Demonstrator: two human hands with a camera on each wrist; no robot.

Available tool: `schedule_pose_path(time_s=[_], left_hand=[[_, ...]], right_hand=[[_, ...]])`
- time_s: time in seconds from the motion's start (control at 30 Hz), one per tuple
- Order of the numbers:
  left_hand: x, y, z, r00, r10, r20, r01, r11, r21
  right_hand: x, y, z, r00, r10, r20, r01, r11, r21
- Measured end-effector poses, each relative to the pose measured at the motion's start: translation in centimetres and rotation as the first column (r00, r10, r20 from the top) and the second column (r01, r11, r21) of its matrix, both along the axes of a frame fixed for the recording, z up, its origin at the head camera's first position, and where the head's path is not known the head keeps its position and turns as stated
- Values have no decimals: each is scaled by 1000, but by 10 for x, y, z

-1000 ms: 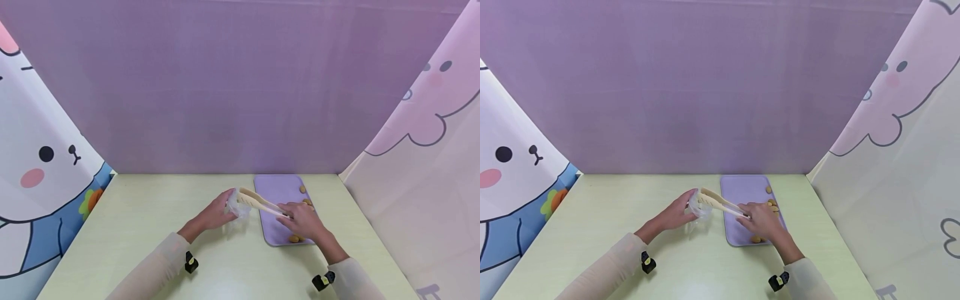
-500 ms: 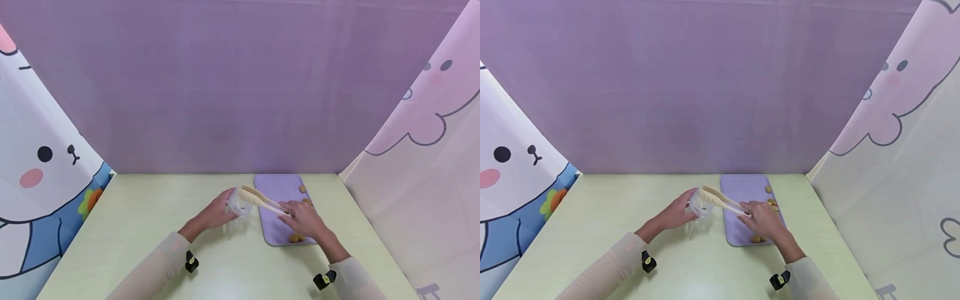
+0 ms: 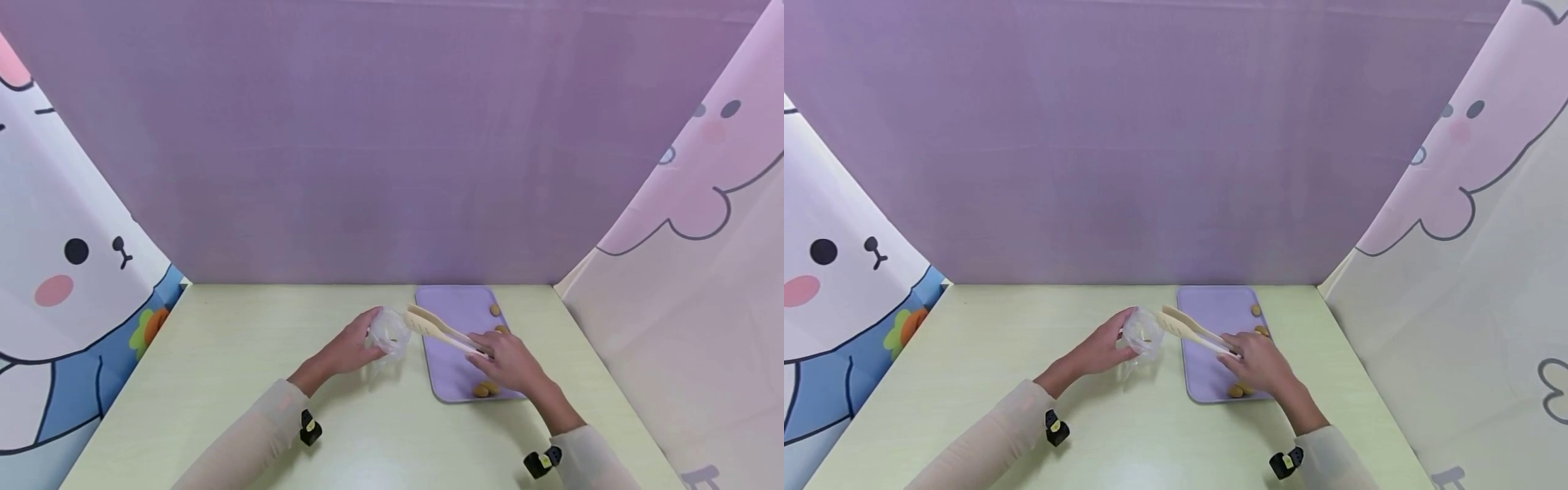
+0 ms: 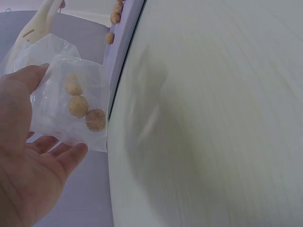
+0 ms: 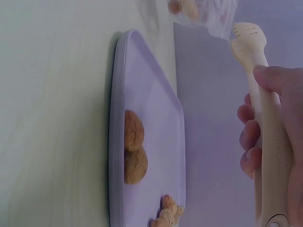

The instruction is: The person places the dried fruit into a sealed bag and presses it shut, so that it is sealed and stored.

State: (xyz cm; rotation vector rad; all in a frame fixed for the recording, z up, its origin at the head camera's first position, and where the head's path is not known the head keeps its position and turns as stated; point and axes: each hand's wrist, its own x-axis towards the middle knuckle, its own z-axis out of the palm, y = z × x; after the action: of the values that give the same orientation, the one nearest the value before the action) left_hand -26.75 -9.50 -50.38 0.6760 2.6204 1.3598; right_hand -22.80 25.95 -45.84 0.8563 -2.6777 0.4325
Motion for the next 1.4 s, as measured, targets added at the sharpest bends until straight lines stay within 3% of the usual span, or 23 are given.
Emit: schedule_pose_path(time_s=[0.37,0.57,0.93,1.4], left_hand=[[4,-7,6,1000,12,-11,-12,1000,-2],[5,-8,6,1000,14,-27,-14,1000,-2],[6,-13,6,999,19,-29,-18,1000,11],[6,-14,2,999,31,-21,-31,1000,5]], right_hand=[[5,20,-3,999,-5,-48,4,1000,-25],[9,36,-3,999,-41,3,41,999,-18],[16,65,-6,999,-37,27,36,999,37],[28,99,-17,996,-17,84,15,1000,27]])
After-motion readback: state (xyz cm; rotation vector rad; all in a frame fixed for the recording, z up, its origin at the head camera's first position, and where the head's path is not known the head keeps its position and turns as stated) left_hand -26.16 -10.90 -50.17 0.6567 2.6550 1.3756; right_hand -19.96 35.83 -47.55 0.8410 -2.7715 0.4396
